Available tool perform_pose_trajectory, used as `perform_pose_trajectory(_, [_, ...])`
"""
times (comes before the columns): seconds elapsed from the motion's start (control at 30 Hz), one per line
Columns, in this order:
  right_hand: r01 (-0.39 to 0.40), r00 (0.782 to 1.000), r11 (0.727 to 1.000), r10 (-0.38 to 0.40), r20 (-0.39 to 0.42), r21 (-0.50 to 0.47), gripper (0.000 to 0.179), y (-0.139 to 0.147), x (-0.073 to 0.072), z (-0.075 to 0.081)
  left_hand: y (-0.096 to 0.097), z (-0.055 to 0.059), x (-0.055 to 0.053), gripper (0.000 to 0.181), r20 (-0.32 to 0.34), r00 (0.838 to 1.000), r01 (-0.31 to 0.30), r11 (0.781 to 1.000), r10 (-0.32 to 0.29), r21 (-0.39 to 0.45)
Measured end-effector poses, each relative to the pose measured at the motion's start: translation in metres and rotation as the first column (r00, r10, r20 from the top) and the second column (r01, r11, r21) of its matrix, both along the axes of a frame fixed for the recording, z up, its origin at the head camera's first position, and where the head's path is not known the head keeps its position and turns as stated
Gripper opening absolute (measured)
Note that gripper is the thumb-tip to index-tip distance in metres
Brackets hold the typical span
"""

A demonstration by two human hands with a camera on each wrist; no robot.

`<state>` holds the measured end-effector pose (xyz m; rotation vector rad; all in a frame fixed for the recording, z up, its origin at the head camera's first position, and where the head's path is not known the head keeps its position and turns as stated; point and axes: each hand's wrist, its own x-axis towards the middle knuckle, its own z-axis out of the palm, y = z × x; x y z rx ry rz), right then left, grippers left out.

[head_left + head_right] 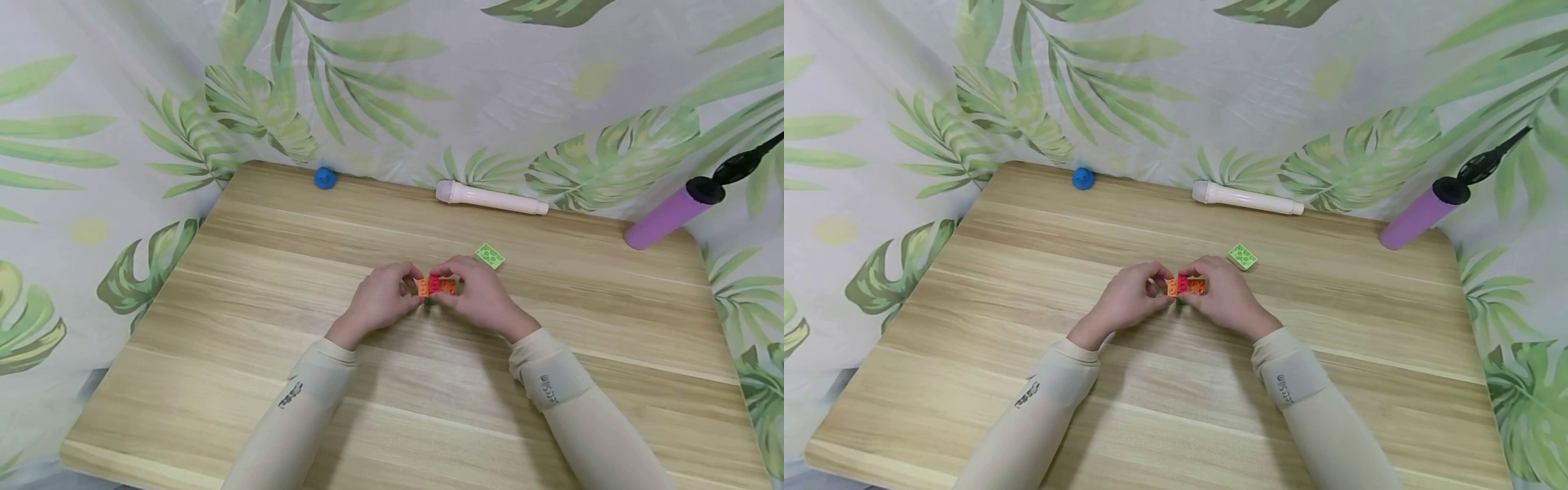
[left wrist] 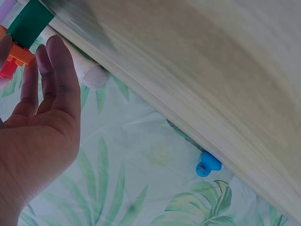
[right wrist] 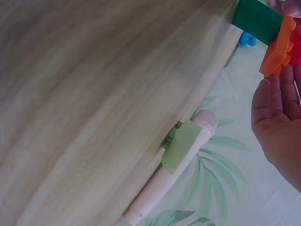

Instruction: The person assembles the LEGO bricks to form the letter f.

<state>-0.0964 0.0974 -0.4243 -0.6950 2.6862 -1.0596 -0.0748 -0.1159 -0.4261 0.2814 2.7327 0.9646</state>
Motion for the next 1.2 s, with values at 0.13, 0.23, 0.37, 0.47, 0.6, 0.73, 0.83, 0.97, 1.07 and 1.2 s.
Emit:
perform_pose_trajectory(0.13, [-0.003,1.000,1.000,0.003,-0.008,0.008,0.037,-0.0003,0.0007,0.0010,0.0000,-0.0006,-0.0005,0.032,0.001,1.000,0.002,1.000,-0.002,0.002])
perform_pose_trajectory(0.23, [-0.009,1.000,1.000,0.009,-0.010,0.013,0.037,-0.0002,0.0006,0.0011,-0.0001,-0.0009,-0.0006,0.032,0.000,1.000,0.006,1.000,-0.006,-0.001])
perform_pose_trajectory(0.37, [-0.017,1.000,1.000,0.017,-0.014,0.012,0.036,-0.0005,0.0004,0.0021,-0.0004,-0.0014,-0.0007,0.032,-0.007,1.000,0.011,1.000,-0.011,-0.003])
perform_pose_trajectory(0.47, [-0.021,1.000,1.000,0.021,-0.020,0.009,0.035,-0.0011,0.0003,0.0029,-0.0006,-0.0016,-0.0007,0.032,-0.014,1.000,0.014,1.000,-0.014,0.000])
perform_pose_trajectory(0.6, [-0.024,0.999,1.000,0.024,-0.024,0.005,0.035,-0.0016,0.0003,0.0027,-0.0007,-0.0018,-0.0007,0.032,-0.018,1.000,0.018,1.000,-0.017,0.004])
perform_pose_trajectory(0.73, [-0.016,1.000,1.000,0.016,-0.023,0.000,0.035,-0.0015,0.0012,0.0016,-0.0006,-0.0023,-0.0009,0.032,-0.020,1.000,0.020,1.000,-0.020,0.003])
perform_pose_trajectory(0.83, [-0.012,0.999,1.000,0.012,-0.033,0.003,0.035,-0.0015,0.0020,0.0003,-0.0006,-0.0024,-0.0010,0.032,-0.022,1.000,0.020,1.000,-0.019,0.004])
perform_pose_trajectory(0.97, [-0.012,0.999,1.000,0.012,-0.048,0.007,0.034,-0.0019,0.0026,-0.0012,-0.0007,-0.0023,-0.0011,0.032,-0.026,1.000,0.016,1.000,-0.015,0.006])
perform_pose_trajectory(1.07, [-0.011,0.999,1.000,0.011,-0.047,0.008,0.034,-0.0021,0.0030,-0.0017,-0.0007,-0.0024,-0.0012,0.032,-0.027,1.000,0.017,1.000,-0.016,0.009])
perform_pose_trajectory(1.2, [-0.008,0.999,1.000,0.009,-0.044,0.013,0.035,-0.0024,0.0032,-0.0025,-0.0009,-0.0031,-0.0015,0.032,-0.031,0.999,0.017,1.000,-0.017,0.012])
